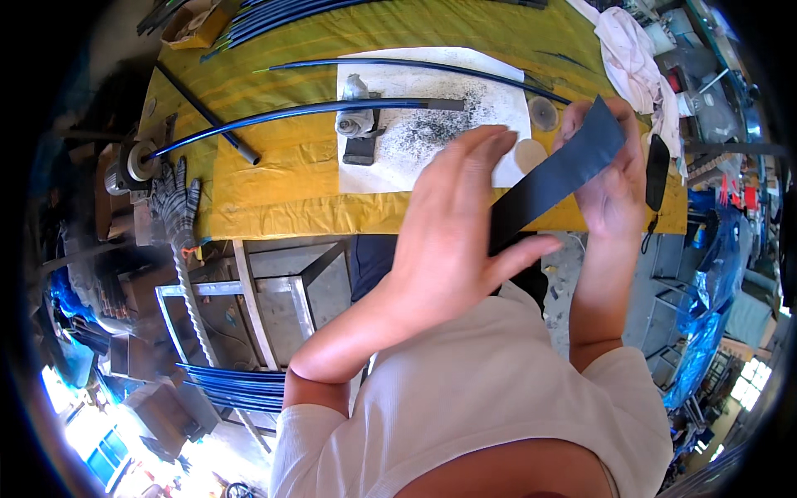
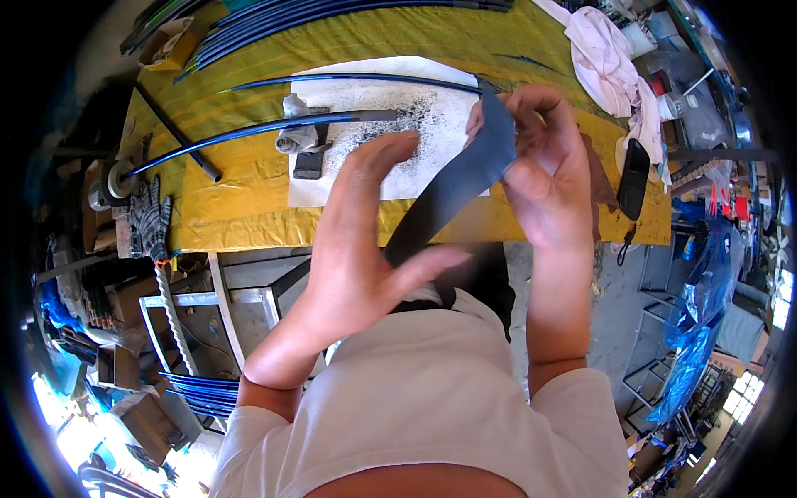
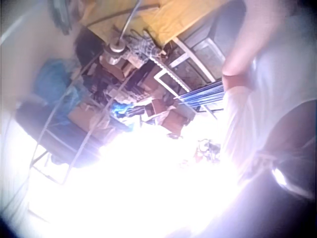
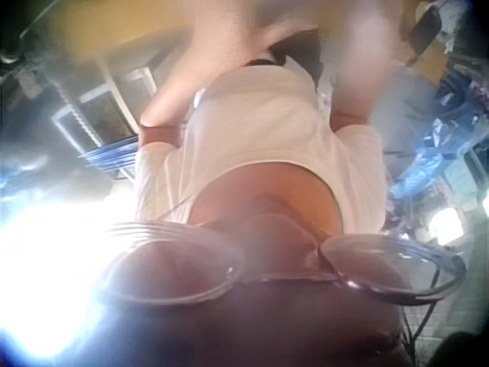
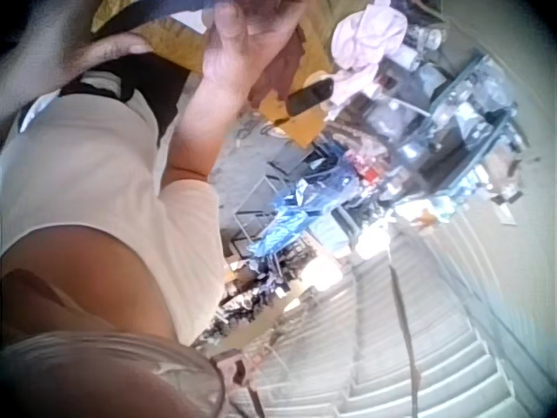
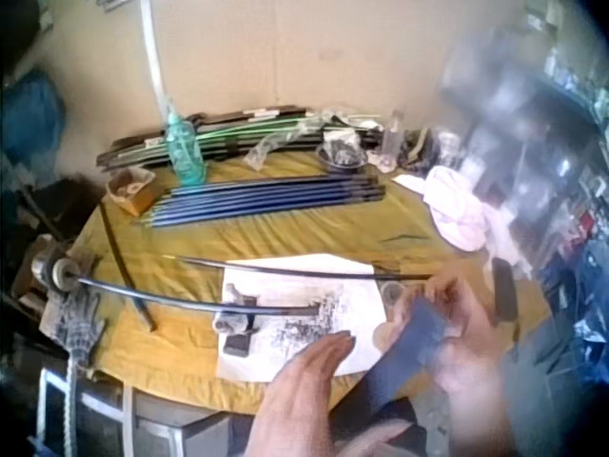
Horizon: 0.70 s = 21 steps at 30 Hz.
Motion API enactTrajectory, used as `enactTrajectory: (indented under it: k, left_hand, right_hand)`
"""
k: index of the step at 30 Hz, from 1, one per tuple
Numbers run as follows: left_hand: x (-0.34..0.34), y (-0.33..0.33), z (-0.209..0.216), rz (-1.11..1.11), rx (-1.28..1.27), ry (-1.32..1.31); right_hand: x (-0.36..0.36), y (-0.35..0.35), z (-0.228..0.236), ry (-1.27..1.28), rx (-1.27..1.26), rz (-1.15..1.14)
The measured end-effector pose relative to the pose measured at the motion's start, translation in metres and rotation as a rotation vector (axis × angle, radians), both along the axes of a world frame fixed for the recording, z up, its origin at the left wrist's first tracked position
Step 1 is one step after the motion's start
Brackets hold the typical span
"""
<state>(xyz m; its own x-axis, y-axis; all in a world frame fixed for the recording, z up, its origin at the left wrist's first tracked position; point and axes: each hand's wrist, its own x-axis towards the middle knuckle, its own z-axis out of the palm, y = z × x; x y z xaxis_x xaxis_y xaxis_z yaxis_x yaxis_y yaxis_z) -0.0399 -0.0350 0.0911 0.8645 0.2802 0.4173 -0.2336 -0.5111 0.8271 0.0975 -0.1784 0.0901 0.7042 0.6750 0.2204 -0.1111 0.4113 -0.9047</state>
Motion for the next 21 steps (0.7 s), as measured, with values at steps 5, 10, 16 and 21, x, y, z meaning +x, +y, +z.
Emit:
enactTrajectory:
  k: [5,10,16,21]
  left_hand:
    - [0.009,-0.006,0.001,-0.011,-0.090,0.016]
    - [0.008,-0.003,-0.013,0.004,-0.105,0.041]
    - [0.010,0.010,-0.019,-0.033,-0.213,0.119]
    - [0.004,0.019,-0.010,0.021,0.178,0.203]
  right_hand:
    - [-0.015,0.019,0.000,-0.093,0.035,-0.061]
    - [-0.014,0.025,-0.007,-0.210,-0.022,-0.046]
    - [-0.010,0.024,-0.010,-0.449,-0.212,-0.236]
    - [-0.024,0.016,0.019,-1.376,-0.536,-0.434]
